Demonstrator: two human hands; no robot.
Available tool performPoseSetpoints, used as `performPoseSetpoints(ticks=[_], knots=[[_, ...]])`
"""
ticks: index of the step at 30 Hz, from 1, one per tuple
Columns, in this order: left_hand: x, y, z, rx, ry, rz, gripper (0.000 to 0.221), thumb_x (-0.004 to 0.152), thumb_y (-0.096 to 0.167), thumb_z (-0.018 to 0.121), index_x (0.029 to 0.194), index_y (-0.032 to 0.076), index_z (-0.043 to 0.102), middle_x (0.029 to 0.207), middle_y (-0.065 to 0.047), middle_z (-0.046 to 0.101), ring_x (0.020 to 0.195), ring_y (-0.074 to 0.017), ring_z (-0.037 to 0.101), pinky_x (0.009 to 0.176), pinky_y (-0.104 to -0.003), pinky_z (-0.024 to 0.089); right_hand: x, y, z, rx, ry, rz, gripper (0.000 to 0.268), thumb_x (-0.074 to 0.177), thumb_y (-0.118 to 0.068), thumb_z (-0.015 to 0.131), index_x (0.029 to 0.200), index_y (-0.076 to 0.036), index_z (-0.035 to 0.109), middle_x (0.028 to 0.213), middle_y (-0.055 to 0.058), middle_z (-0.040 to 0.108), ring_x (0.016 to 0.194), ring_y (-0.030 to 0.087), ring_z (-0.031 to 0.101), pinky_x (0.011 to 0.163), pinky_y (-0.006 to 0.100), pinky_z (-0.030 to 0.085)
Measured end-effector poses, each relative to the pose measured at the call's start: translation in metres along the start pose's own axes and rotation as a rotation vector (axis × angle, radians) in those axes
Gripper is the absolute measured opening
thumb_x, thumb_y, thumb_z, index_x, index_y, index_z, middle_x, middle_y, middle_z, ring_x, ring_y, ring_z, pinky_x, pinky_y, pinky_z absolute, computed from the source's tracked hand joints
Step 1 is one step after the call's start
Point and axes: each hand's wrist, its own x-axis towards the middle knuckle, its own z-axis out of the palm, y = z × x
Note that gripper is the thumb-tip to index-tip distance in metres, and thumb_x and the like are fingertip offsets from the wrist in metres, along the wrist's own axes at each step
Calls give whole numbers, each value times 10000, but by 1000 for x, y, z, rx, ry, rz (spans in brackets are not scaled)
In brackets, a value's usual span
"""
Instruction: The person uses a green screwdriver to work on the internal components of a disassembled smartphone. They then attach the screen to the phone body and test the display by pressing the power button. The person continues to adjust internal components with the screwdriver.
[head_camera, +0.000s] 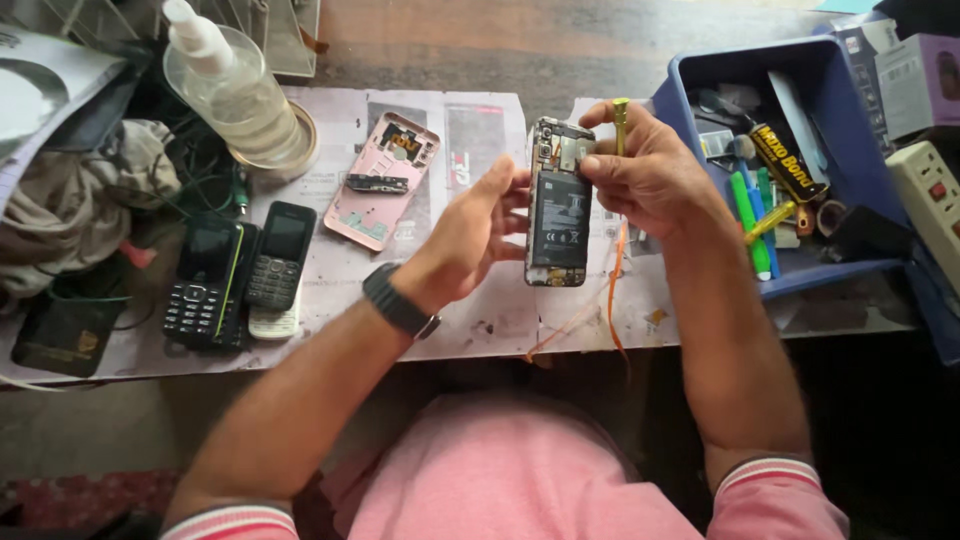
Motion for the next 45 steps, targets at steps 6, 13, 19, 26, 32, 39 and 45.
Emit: performPoseSetpoints(ticks=[6, 13, 19, 26, 32, 39, 45], knots=[[12, -14, 8, -306, -169, -128, 682, 1071, 602, 251, 1370, 58, 535, 1164, -165, 667, 970, -358, 730, 865, -498, 611, 5, 9, 5, -23, 13, 28, 415, 905, -6, 743, 1263, -57, 540, 795, 64, 669, 530, 81, 541, 433, 220, 402], [10, -11, 3, -372, -239, -182, 783, 1029, 684, 206, 1412, 79, 522, 1188, -243, 687, 965, -379, 739, 824, -513, 627, 5, 23, 0, -185, 45, -42, 330, 937, -4, 757, 1219, -10, 585, 882, 86, 692, 573, 69, 551, 452, 205, 392], [13, -8, 0, -388, -165, -215, 828, 973, 735, 277, 1396, 71, 534, 1155, -244, 703, 952, -350, 740, 811, -538, 639, 9, 20, -8, -222, 206, -108, 141, 1005, -6, 706, 1131, -3, 644, 899, 128, 702, 503, 28, 457, 417, 197, 343], [18, -3, -8, -302, -65, -136, 824, 955, 738, 327, 1346, 52, 562, 1145, -212, 714, 951, -315, 745, 784, -519, 639, 6, 27, -8, -289, 253, -276, 174, 1177, -124, 562, 1092, 12, 628, 962, 193, 709, 461, 17, 386, 392, 192, 291], [19, -3, -11, -306, -21, -132, 870, 937, 752, 372, 1336, 2, 559, 1151, -209, 699, 962, -298, 741, 802, -499, 645, 1, 33, -20, -317, 196, -443, 377, 1224, -238, 505, 976, 25, 612, 930, 228, 699, 507, 145, 543, 448, 278, 438], [17, 0, -5, -269, -17, -160, 870, 905, 754, 359, 1327, 17, 548, 1141, -150, 710, 986, -258, 713, 804, -446, 616, -7, 39, -25, -327, 258, -508, 558, 1168, -422, 574, 860, 36, 654, 717, 149, 643, 482, 170, 553, 472, 278, 443], [10, -10, -4, -178, -96, -198, 900, 945, 788, 339, 1267, -2, 624, 1029, -134, 709, 894, -187, 660, 804, -344, 573, -16, 43, -19, -191, 204, -463, 471, 1165, -426, 630, 1011, 18, 618, 822, 186, 681, 596, 212, 623, 523, 275, 492]])
